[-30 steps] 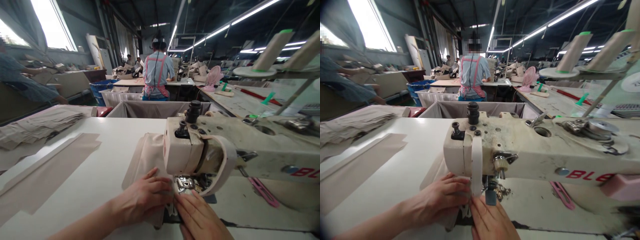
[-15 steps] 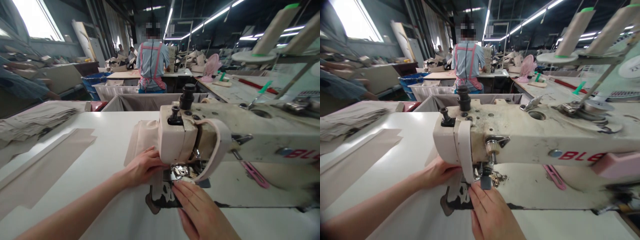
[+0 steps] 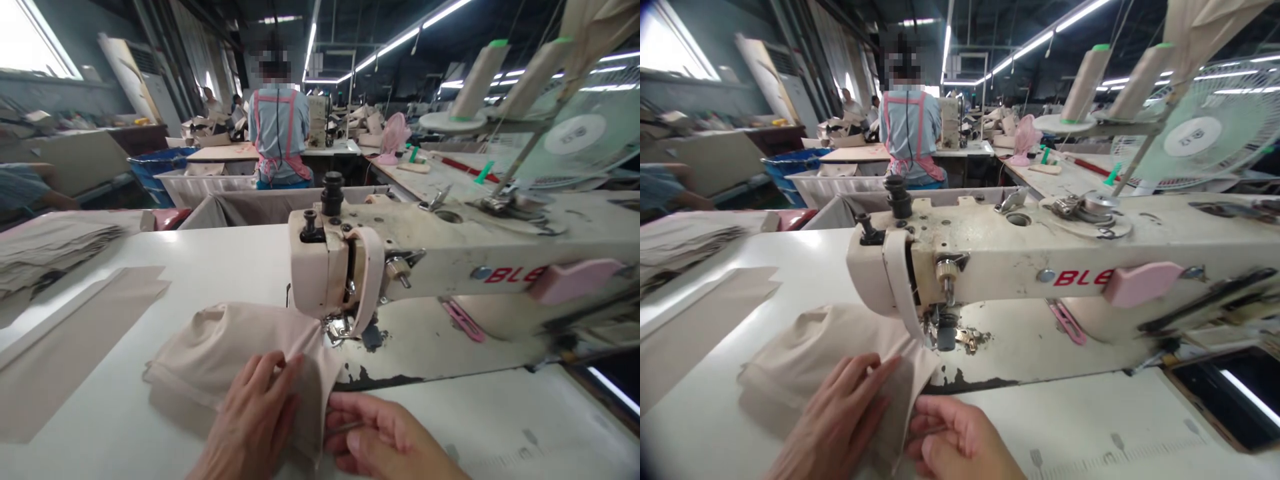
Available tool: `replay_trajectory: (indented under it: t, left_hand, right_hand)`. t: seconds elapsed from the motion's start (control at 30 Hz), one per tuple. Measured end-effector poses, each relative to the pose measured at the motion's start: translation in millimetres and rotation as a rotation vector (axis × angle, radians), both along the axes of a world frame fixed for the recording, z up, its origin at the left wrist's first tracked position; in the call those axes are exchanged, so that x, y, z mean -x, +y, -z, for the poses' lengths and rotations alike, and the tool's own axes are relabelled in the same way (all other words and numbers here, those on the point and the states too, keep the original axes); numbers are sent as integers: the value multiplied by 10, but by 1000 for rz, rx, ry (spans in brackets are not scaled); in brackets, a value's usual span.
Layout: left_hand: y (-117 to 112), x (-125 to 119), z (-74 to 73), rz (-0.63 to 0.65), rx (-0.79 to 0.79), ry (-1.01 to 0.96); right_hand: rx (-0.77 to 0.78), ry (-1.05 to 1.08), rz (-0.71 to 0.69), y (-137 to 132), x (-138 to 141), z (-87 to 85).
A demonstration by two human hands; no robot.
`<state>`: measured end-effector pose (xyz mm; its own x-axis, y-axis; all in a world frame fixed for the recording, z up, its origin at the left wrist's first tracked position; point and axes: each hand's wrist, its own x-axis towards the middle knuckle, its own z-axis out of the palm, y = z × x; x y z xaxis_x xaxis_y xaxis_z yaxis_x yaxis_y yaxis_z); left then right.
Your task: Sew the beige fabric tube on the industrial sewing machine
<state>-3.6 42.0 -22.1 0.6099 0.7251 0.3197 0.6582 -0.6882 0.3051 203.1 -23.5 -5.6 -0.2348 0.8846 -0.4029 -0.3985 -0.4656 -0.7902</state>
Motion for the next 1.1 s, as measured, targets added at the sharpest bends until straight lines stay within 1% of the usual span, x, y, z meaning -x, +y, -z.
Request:
replay_trajectory:
  t: [0.07, 0.1, 0.13, 0.17, 0.27, 0.3, 0.37, 0.47, 0.57, 0.67, 0.83, 1.0, 1.1]
  left_hand:
    - [-46, -27, 10, 72, 97, -148]
    - [-66, -61, -5, 104, 156, -206]
    - [-81, -108, -29, 111, 211, -243]
    - [-88, -165, -59, 80, 258, -257]
    - [-54, -345, -150, -122, 331, -180]
    - [-25, -391, -174, -159, 351, -140]
    - [41, -440, -208, -164, 394, -84]
    - [107, -426, -215, -148, 434, -57]
    - [99, -387, -181, -133, 413, -109]
    - [36, -398, -130, -94, 357, -239]
    - [-49, -475, -40, 106, 187, -433]
    - [-40, -507, 34, 165, 71, -480]
    - [-32, -521, 44, 192, 28, -495]
  right_hand:
    - [-99, -89, -13, 85, 27, -49]
    - [-128, -98, -3, 122, 39, -63]
    - [-134, -89, 24, 155, 52, -70]
    - [-122, -73, 59, 181, 64, -70]
    - [-64, -35, 126, 221, 84, -49]
    - [-70, -34, 126, 224, 80, -43]
    - [-104, -50, 125, 221, 57, -37]
    - [-110, -90, 126, 231, 7, -26]
    - [-74, -176, 131, 295, -9, 6]
    - [-66, -248, 157, 397, 22, 35]
    - [-72, -260, 168, 474, 76, 18]
    - [-56, -239, 140, 442, 66, -1]
    - [-55, -240, 141, 436, 56, 13]
